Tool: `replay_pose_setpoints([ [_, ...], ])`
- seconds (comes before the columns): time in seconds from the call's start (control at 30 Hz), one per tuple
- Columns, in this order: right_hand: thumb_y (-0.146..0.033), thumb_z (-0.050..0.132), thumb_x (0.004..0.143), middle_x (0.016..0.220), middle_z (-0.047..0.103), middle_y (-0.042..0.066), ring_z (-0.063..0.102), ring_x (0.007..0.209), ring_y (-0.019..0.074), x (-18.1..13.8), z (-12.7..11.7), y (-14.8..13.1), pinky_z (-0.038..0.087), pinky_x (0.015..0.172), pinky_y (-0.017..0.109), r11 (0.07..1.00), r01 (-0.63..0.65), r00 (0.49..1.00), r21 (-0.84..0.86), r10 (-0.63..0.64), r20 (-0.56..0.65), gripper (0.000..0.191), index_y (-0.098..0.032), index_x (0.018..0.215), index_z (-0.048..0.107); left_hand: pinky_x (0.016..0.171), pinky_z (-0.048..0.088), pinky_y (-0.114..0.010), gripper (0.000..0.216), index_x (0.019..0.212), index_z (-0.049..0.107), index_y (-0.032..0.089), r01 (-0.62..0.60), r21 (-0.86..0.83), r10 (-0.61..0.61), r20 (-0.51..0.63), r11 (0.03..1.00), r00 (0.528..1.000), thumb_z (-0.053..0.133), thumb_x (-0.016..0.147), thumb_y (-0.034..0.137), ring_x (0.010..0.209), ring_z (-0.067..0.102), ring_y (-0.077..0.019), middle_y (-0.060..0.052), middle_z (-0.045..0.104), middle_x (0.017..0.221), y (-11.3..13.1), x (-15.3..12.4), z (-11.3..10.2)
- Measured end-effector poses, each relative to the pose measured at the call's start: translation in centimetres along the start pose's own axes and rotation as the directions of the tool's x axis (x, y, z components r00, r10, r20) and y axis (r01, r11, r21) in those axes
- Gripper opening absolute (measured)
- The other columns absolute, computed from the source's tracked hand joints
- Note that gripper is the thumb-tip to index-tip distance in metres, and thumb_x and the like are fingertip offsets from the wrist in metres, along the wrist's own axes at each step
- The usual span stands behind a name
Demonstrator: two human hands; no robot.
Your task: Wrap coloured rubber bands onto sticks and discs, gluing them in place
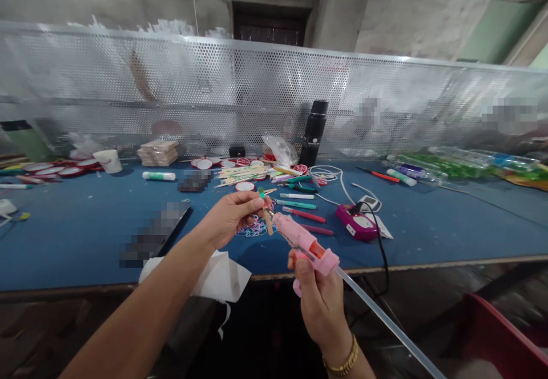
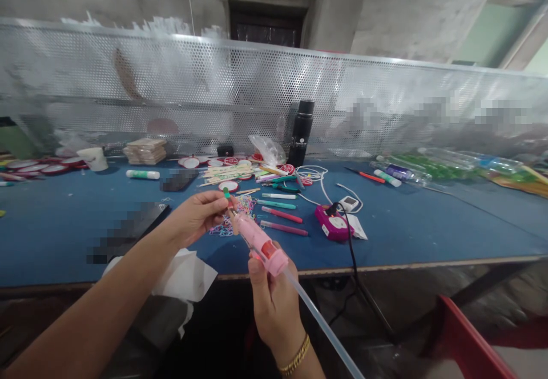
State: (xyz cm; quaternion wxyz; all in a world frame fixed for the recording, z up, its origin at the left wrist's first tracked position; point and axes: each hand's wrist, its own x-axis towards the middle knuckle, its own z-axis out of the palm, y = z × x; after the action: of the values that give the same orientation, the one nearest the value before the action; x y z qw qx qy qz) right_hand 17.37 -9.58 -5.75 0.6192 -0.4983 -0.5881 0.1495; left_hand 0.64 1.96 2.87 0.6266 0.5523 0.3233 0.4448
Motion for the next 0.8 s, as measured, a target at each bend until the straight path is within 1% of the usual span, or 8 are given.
replay_pose_setpoints([
  [0.2,-0.050,0.045,0.096,0.083,0.069,0.008,0.061,0.071,0.0194,-0.15,0.04,-0.12,0.048,0.060,0.029,1.000,0.009,1.000,-0.019,-0.009,0.000,0.041,-0.019,0.096,0.072,0.051,0.038,-0.016,0.026,0.079,0.076,0.016,-0.001,-0.006,0.001,-0.003,1.000,1.000,0.084,0.066,0.037,0.061,0.053,-0.0053,-0.004,0.068,0.076,0.13,-0.10,0.07],
  [0.43,-0.049,0.046,0.096,0.085,0.069,0.007,0.063,0.073,0.0197,-0.38,0.08,0.42,0.049,0.063,0.030,1.000,-0.010,1.000,-0.006,0.010,0.021,0.038,-0.020,0.096,0.071,0.051,0.039,-0.015,0.022,0.080,0.075,0.015,-0.015,-0.049,0.015,0.004,0.999,1.000,0.082,0.070,0.034,0.063,0.054,-0.0056,-0.004,0.066,0.076,-0.06,0.08,-0.34],
  [0.63,-0.049,0.045,0.096,0.085,0.069,0.008,0.063,0.075,0.0205,-0.43,0.03,0.18,0.049,0.065,0.030,1.000,-0.003,1.000,-0.014,0.004,0.030,0.038,-0.020,0.093,0.071,0.051,0.040,-0.013,0.021,0.081,0.076,0.014,-0.019,-0.076,0.019,-0.002,0.997,1.000,0.081,0.072,0.033,0.063,0.054,-0.0051,-0.004,0.066,0.076,-0.06,0.14,-0.42],
  [0.8,-0.046,0.045,0.097,0.083,0.069,0.007,0.064,0.075,0.0207,-0.42,-0.06,0.17,0.051,0.066,0.031,1.000,0.012,0.999,-0.009,-0.012,0.043,0.037,-0.020,0.093,0.071,0.051,0.041,-0.013,0.022,0.082,0.076,0.013,-0.008,-0.106,0.005,-0.032,0.994,0.999,0.083,0.070,0.031,0.060,0.054,-0.0045,-0.004,0.066,0.072,0.09,0.07,-0.29],
])
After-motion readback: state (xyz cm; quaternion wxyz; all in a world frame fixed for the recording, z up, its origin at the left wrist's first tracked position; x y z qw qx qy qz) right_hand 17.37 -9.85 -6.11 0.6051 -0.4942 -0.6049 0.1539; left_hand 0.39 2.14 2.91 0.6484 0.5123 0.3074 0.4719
